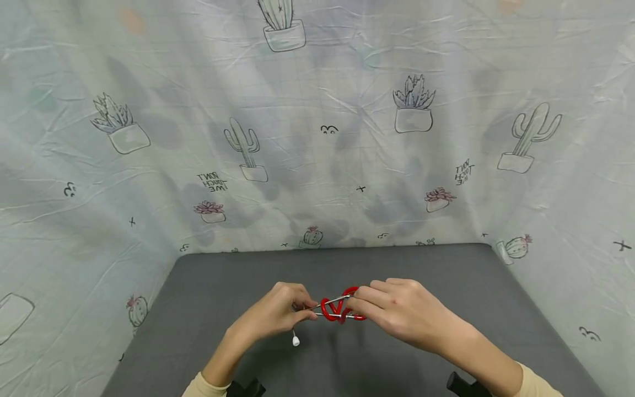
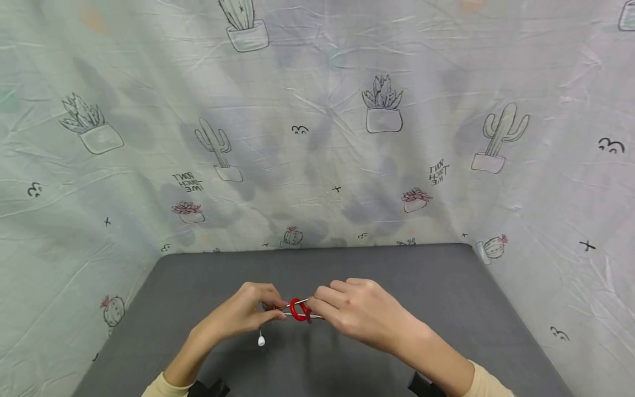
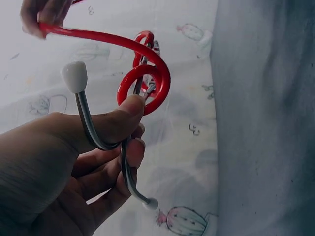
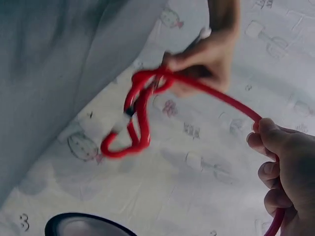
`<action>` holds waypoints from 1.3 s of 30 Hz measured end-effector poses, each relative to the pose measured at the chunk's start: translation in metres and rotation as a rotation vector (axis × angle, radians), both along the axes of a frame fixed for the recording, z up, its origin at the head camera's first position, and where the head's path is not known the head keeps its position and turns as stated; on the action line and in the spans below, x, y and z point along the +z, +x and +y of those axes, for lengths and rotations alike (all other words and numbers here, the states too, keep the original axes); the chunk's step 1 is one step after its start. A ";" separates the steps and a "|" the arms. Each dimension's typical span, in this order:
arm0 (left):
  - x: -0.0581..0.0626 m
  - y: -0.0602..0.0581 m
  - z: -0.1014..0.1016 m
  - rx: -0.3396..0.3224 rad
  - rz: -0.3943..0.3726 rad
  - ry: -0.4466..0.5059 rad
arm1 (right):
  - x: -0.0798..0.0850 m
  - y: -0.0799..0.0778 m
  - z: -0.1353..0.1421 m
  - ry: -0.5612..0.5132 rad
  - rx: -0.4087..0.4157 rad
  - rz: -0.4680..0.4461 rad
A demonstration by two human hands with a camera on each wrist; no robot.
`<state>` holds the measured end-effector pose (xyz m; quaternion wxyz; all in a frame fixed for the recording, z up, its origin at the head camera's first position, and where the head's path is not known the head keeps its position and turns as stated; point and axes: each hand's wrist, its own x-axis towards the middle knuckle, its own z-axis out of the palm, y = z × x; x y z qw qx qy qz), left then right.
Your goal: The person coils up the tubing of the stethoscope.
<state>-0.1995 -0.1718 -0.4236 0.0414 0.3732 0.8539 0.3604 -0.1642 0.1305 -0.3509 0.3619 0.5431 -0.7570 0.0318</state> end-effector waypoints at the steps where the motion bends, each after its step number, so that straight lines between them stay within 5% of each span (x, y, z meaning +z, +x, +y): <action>1: 0.000 0.001 0.001 -0.016 -0.002 0.004 | 0.001 -0.002 0.002 0.008 -0.006 -0.019; 11: -0.003 0.015 0.012 -0.125 0.019 0.016 | -0.002 -0.032 0.015 -0.014 0.024 -0.102; 24: 0.002 0.025 0.015 -0.159 0.126 0.165 | -0.037 -0.077 0.028 -0.117 0.087 -0.307; 39: 0.006 0.019 0.011 -0.115 0.203 0.292 | -0.099 -0.085 0.021 -0.293 0.214 -0.895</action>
